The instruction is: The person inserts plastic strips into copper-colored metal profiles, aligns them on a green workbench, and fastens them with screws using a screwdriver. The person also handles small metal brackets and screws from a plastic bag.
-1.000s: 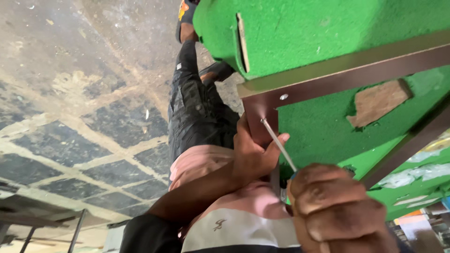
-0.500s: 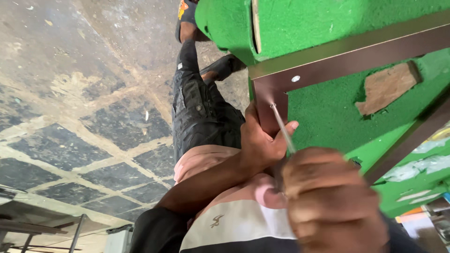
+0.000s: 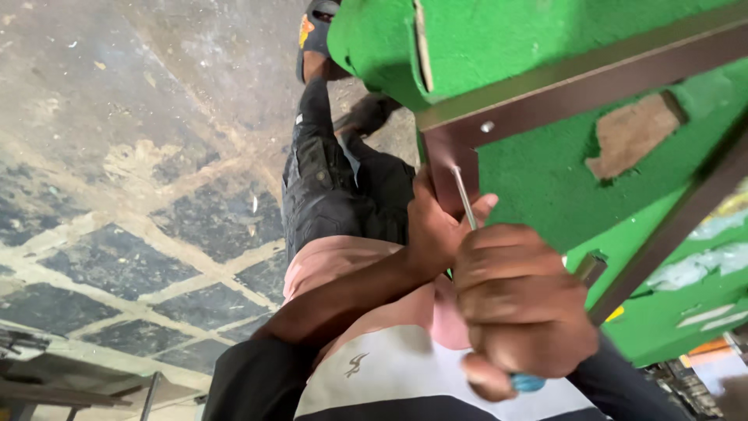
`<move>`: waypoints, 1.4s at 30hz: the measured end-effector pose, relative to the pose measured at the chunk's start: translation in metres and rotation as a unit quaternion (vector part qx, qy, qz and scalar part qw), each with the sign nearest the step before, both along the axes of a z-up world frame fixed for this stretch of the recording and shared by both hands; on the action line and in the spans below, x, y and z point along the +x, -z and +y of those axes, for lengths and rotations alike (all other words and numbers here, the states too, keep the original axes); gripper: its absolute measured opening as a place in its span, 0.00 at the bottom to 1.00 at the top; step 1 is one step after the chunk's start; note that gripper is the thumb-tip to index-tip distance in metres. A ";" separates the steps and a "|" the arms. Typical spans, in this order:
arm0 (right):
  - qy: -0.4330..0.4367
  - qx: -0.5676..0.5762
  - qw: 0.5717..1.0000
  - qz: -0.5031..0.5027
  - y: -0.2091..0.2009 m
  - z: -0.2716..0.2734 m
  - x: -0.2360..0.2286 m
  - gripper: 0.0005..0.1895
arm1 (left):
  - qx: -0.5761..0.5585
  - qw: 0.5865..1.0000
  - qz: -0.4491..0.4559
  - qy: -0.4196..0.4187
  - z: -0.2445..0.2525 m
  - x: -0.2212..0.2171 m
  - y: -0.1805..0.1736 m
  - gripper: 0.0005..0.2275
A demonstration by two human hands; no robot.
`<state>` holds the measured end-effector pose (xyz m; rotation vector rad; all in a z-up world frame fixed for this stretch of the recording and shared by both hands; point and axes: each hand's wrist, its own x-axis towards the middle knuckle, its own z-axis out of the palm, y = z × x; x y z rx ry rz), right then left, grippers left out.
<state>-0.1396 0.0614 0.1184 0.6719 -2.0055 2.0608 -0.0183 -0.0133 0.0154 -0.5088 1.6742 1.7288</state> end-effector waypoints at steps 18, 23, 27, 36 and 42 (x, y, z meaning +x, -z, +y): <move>-0.048 -0.026 0.985 -0.166 -0.054 0.041 0.046 0.15 | -0.106 0.968 0.223 -0.040 0.015 0.017 0.024 0.34; 0.163 -0.142 0.976 0.035 -0.049 0.042 0.086 0.25 | -0.046 0.975 0.216 -0.020 0.004 0.000 -0.002 0.33; 0.196 -0.187 0.958 0.096 0.000 0.062 0.070 0.26 | -0.274 0.813 0.512 -0.047 -0.007 -0.045 -0.029 0.41; 0.183 -0.198 0.960 0.071 0.009 0.057 0.037 0.22 | -0.245 0.733 0.546 0.324 -0.023 -0.157 -0.049 0.25; -0.130 -0.034 0.991 -0.027 -0.021 0.065 0.009 0.23 | -0.195 0.740 0.537 0.356 -0.021 -0.168 -0.032 0.19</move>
